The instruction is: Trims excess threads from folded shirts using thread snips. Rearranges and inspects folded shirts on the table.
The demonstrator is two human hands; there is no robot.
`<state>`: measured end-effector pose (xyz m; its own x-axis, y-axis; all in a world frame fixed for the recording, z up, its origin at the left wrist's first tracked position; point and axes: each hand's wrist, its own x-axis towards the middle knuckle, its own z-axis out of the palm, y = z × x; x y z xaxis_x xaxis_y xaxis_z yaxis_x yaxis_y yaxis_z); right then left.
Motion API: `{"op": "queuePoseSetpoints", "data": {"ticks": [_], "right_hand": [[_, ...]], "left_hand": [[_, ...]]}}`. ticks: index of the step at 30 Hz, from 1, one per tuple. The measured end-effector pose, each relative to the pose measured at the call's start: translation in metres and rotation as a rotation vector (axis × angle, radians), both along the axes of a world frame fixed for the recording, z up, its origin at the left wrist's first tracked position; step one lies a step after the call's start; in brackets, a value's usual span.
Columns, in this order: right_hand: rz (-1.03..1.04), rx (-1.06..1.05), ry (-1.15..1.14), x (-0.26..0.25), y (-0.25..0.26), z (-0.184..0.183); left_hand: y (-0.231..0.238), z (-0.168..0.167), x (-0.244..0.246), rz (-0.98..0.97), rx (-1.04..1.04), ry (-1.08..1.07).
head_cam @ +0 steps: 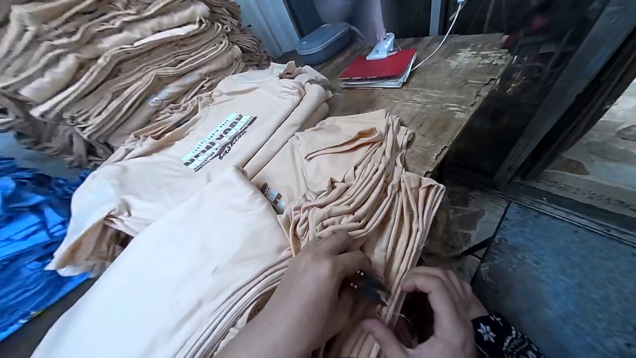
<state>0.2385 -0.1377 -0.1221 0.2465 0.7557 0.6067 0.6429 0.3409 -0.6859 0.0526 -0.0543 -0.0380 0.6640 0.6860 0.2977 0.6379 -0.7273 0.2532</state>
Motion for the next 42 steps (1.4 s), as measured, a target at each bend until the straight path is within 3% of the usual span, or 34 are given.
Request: {"op": "queuePoseSetpoints", "data": {"ticks": [4,8,11,15,18,21,23,28,34,37,42], "right_hand": [[-0.051,0.023,-0.114,-0.017,0.021,0.009],[0.24,0.153,-0.012,-0.007,0.033,0.002],[0.1,0.315,-0.115,0.005,0.038,-0.005],[0.096,0.288,0.018,0.012,0.027,-0.001],[0.108,0.239,0.056,0.015,0.016,0.0],[0.116,0.171,0.095,0.019,0.005,0.003],[0.134,0.163,0.12,0.02,0.004,0.004],[0.191,0.211,0.012,0.018,0.005,0.005],[-0.081,0.201,-0.162,-0.005,0.021,0.004],[-0.053,0.264,-0.032,-0.008,0.032,0.001],[0.114,0.09,0.32,-0.004,0.031,0.0]], "left_hand": [[0.009,0.011,-0.006,-0.063,-0.223,-0.072],[0.015,0.019,-0.006,0.079,-0.391,-0.128],[0.016,0.023,0.003,0.186,-0.398,-0.097],[0.012,0.021,0.001,0.142,-0.457,-0.215],[0.006,0.021,-0.008,-0.005,-0.285,-0.265],[0.003,0.024,-0.016,-0.058,0.068,-0.159],[0.001,0.022,-0.013,-0.087,0.144,-0.108],[-0.002,0.014,-0.001,-0.108,0.185,-0.053],[0.01,0.019,-0.014,-0.008,0.115,-0.151],[0.008,0.019,-0.015,-0.022,0.124,-0.138],[0.001,0.012,-0.007,-0.015,0.141,-0.041]]}}
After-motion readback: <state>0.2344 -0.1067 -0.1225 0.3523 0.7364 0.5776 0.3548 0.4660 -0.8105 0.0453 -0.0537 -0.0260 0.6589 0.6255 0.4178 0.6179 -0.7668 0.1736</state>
